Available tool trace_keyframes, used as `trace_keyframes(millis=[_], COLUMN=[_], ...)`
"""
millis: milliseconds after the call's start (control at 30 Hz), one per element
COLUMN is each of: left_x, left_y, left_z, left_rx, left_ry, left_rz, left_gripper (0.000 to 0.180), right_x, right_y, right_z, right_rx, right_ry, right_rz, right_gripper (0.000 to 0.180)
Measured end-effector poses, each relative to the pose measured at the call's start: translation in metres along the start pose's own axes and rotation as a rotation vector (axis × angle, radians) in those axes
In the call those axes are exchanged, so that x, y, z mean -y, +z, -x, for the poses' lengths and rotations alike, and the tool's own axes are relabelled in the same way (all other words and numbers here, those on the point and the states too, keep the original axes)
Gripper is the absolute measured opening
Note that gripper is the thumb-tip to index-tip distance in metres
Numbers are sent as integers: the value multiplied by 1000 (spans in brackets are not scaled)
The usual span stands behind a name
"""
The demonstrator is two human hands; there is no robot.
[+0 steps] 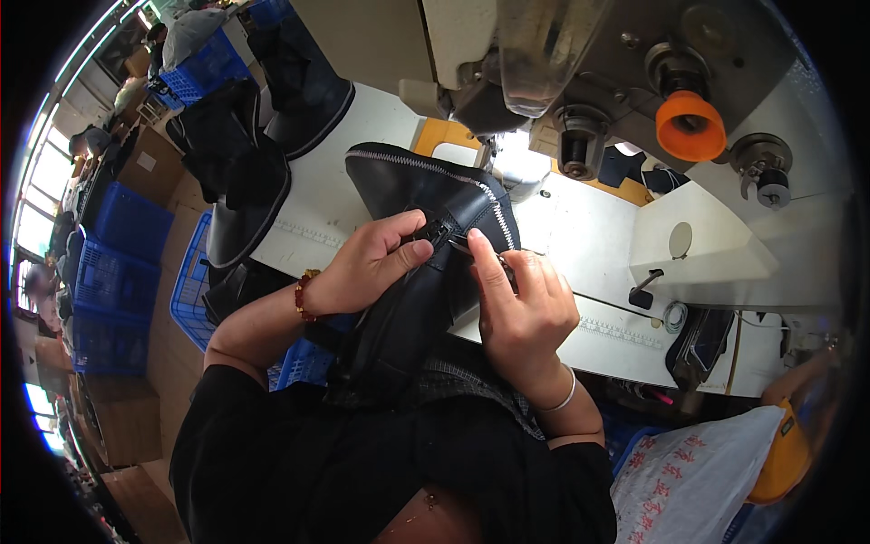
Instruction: Finishing and inspecting the internal lining and zipper area of a black boot using hand tools.
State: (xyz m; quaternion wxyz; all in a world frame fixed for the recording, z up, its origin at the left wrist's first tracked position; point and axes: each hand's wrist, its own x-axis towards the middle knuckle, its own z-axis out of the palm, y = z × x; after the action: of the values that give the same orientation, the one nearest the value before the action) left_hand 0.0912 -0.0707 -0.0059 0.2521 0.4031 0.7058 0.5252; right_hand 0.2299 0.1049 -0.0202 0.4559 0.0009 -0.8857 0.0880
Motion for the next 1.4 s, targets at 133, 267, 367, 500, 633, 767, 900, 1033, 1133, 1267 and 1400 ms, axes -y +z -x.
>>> trace_keyframes(millis=[133, 267, 367, 500, 633, 767, 900, 1033, 1133, 1267, 1400], left_x=[-1, 0, 1, 4, 5, 6, 11, 8, 9, 7, 8], left_y=[-1, -1, -1, 1, 3, 3, 3, 6, 4, 4, 3], left_z=[1, 1, -1, 2, 0, 1, 2, 2, 3, 2, 2], left_rx=[14, 25, 9, 5, -15, -8, -5, -28, -7, -7, 4], left_ry=[-8, -23, 41, 23, 42, 30, 18, 21, 15, 7, -3], left_rz=[-31, -3, -33, -21, -3, 3, 16, 34, 49, 48, 42], left_gripper=[36, 35, 36, 38, 40, 42, 42, 41, 41, 40, 39], right_x=[0, 5, 4, -3, -7, -8, -8, -9, -11, -14, -16], right_y=[1, -3, 2, 9, 16, 18, 24, 28, 30, 29, 32], right_z=[-1, -3, -3, 4, 2, 3, 7, 11, 12, 9, 8], right_rx=[-37, -9, -30, -38, -13, 0, -21, -67, -106, -122, -110], right_ry=[-30, -31, -33, 18, 130, 152, 158, 72, -20, -78, -39], right_rz=[49, 101, 96, -40, -284, -319, -351, -248, -133, -62, -180], right_gripper=[40, 38, 38, 37, 35, 33, 34, 38, 40, 38, 39])
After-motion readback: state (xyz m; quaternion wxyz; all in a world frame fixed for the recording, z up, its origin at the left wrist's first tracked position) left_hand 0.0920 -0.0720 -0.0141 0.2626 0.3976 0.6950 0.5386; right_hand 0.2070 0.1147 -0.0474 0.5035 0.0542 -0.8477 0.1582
